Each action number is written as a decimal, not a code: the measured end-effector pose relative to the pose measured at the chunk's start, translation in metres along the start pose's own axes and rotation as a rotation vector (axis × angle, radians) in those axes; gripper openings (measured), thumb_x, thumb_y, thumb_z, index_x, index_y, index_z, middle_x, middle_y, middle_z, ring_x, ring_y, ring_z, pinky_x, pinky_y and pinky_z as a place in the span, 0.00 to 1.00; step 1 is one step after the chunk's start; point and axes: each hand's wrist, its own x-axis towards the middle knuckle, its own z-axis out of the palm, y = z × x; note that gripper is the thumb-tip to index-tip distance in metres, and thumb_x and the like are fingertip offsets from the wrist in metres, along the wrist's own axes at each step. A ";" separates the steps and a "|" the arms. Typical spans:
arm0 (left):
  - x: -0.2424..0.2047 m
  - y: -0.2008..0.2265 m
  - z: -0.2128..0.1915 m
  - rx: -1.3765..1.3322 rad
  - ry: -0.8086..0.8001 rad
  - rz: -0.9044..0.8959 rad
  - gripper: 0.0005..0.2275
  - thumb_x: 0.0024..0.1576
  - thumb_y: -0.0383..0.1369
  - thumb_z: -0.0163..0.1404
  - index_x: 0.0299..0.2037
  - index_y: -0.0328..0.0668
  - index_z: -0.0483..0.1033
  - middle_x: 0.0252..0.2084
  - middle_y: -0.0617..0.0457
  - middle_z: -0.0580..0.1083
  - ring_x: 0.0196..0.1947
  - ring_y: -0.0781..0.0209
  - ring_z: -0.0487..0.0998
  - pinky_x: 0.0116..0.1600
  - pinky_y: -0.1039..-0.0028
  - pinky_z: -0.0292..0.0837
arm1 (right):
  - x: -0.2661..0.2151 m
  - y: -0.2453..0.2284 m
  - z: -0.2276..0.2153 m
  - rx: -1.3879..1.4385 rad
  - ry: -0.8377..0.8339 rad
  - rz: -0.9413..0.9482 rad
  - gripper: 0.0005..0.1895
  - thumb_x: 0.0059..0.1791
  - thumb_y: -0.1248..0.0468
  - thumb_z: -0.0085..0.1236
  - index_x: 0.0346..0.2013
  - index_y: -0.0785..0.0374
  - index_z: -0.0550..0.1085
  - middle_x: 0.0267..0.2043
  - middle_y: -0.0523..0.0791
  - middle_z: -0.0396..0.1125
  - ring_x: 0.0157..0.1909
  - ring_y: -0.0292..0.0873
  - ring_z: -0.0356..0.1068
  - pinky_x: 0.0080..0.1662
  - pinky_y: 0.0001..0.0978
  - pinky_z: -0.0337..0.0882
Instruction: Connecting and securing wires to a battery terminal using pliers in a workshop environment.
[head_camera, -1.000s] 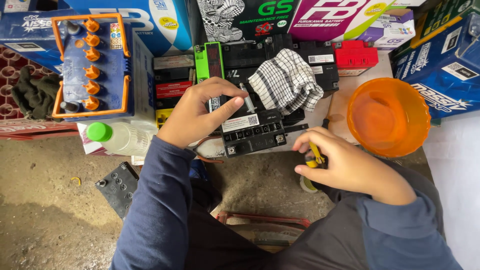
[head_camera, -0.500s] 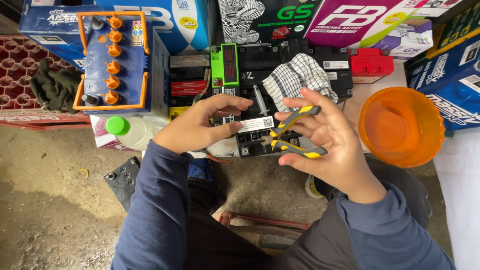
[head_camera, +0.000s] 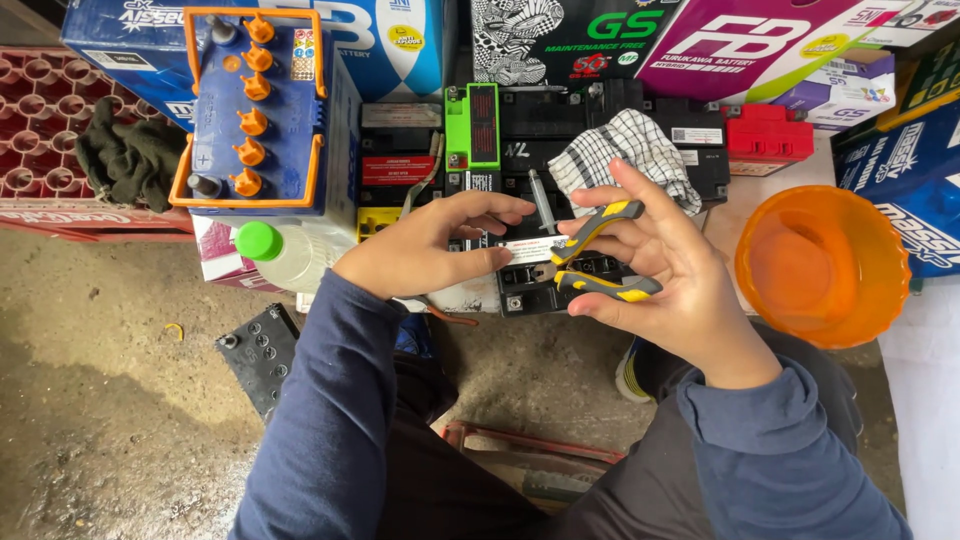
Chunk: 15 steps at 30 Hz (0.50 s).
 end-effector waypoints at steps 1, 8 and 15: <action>0.000 -0.001 0.000 0.000 0.002 -0.001 0.22 0.59 0.34 0.52 0.65 0.49 0.69 0.62 0.56 0.73 0.58 0.64 0.74 0.66 0.72 0.70 | 0.000 0.001 0.000 0.001 -0.002 -0.001 0.51 0.44 0.74 0.66 0.76 0.62 0.47 0.69 0.57 0.59 0.68 0.56 0.69 0.69 0.46 0.74; 0.000 0.000 -0.003 0.011 -0.020 -0.050 0.24 0.58 0.38 0.53 0.66 0.51 0.67 0.62 0.58 0.73 0.59 0.63 0.74 0.65 0.73 0.68 | 0.001 0.006 -0.002 -0.012 -0.017 -0.050 0.52 0.44 0.72 0.67 0.76 0.60 0.47 0.68 0.57 0.59 0.65 0.54 0.69 0.69 0.46 0.74; 0.000 -0.001 -0.002 -0.002 -0.019 -0.059 0.24 0.58 0.38 0.53 0.66 0.50 0.67 0.63 0.58 0.72 0.60 0.64 0.73 0.66 0.73 0.68 | 0.001 0.000 0.000 -0.063 -0.043 -0.061 0.51 0.45 0.71 0.67 0.76 0.59 0.47 0.69 0.57 0.59 0.66 0.54 0.70 0.70 0.49 0.75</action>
